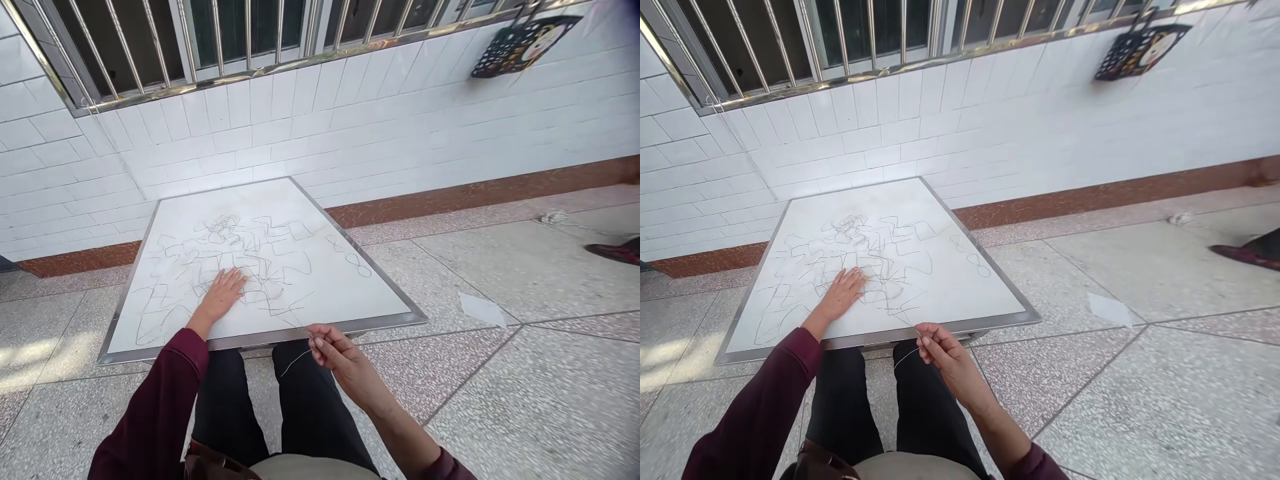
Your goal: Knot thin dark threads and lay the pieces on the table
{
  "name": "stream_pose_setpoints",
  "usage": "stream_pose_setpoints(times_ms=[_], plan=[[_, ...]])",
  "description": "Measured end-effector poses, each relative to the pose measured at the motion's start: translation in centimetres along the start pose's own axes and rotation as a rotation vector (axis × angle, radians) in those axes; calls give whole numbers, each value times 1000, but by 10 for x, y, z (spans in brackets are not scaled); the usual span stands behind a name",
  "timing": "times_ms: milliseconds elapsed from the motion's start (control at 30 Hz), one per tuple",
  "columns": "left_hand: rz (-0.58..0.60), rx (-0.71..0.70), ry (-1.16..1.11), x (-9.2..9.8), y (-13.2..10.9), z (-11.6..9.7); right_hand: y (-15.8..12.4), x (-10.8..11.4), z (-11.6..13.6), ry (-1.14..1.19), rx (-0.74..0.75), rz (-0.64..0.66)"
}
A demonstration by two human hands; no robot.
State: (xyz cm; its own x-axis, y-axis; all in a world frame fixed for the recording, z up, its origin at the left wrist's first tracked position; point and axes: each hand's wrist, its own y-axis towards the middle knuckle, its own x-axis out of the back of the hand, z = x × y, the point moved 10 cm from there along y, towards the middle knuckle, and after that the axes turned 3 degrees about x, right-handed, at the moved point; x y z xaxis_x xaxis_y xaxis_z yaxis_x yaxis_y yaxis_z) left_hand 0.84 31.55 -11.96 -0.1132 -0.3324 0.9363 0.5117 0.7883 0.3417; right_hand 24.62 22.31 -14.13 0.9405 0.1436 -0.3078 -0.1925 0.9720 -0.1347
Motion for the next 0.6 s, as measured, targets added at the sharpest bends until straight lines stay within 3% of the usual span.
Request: stream_pose_setpoints(times_ms=[67, 133, 233, 300, 367, 500, 600], plan=[[-44, 21, 1, 3, 5, 2, -1, 6, 5, 7, 12, -8], [-80, 28, 0, 6, 7, -10, -1, 14, 8, 27, 18, -23], [-76, -87, -20, 10, 7, -57, -2, 21, 7, 72, 3, -47], [-2, -309, -64, 6, 2, -100, -3, 22, 5, 101, -10, -60], [83, -434, -114, 3, -3, -125, -4, 20, 4, 112, -20, -58], [193, -364, -186, -4, -2, -119, -9, 14, 1, 79, -40, -36], [199, -358, -240, -5, -4, -114, -13, 15, -6, 54, -63, -44]])
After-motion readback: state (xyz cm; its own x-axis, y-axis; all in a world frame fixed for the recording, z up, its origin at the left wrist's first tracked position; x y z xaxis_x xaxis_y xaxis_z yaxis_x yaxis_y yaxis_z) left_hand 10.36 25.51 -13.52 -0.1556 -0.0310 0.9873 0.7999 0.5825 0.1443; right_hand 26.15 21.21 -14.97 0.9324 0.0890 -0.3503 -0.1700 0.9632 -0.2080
